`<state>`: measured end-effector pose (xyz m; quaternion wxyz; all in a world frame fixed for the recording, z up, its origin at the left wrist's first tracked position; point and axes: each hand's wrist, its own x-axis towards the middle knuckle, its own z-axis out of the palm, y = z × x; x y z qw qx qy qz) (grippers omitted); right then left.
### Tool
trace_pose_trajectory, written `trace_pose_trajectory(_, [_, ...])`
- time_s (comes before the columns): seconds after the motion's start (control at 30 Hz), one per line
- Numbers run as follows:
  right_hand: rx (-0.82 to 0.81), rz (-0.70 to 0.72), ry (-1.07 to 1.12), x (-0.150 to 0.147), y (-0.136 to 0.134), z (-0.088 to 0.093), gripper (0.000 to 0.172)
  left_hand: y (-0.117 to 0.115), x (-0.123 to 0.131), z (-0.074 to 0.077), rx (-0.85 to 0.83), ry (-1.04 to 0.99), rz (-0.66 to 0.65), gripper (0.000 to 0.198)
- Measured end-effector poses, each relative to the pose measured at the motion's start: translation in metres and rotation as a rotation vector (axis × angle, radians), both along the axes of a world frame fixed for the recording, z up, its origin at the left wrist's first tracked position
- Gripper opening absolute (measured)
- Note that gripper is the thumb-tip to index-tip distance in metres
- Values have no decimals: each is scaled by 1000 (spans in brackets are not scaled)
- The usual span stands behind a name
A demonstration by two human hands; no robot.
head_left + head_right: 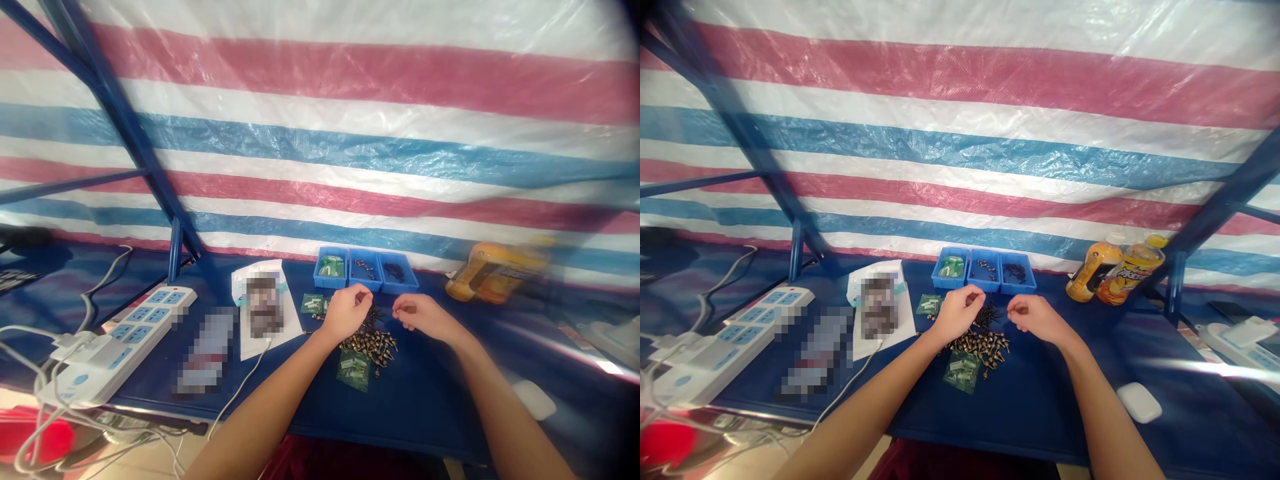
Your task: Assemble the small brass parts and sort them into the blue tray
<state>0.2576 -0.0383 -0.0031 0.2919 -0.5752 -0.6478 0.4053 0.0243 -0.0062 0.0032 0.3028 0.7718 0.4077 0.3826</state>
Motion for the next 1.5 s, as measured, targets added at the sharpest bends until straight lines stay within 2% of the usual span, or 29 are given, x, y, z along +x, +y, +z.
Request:
trace_pose_trajectory(0.07, [58, -60, 181, -8, 2, 0, 23, -4, 2, 2, 57, 60, -22, 20])
trace_pose_trajectory(0.17, [77, -128, 336, -22, 4, -1, 31, -11, 4, 6, 140, 136, -16, 19])
trace_pose_trajectory(0.4, [-13, -102, 676, -49, 0, -7, 31, -11, 4, 1, 211, 200, 22, 19])
trace_pose_trajectory(0.67, [2, -152, 697, -54, 0, -7, 28, -11, 5, -1, 261, 86, 22, 18])
trace_pose_trajectory(0.97, [-26, -122, 634, -49, 0, -10, 32, -7, 4, -3, 263, 43, -16, 16])
trace_pose_trajectory(1.5, [13, -105, 594, -47, 0, -8, 30, -9, 4, -1, 264, 59, -9, 12])
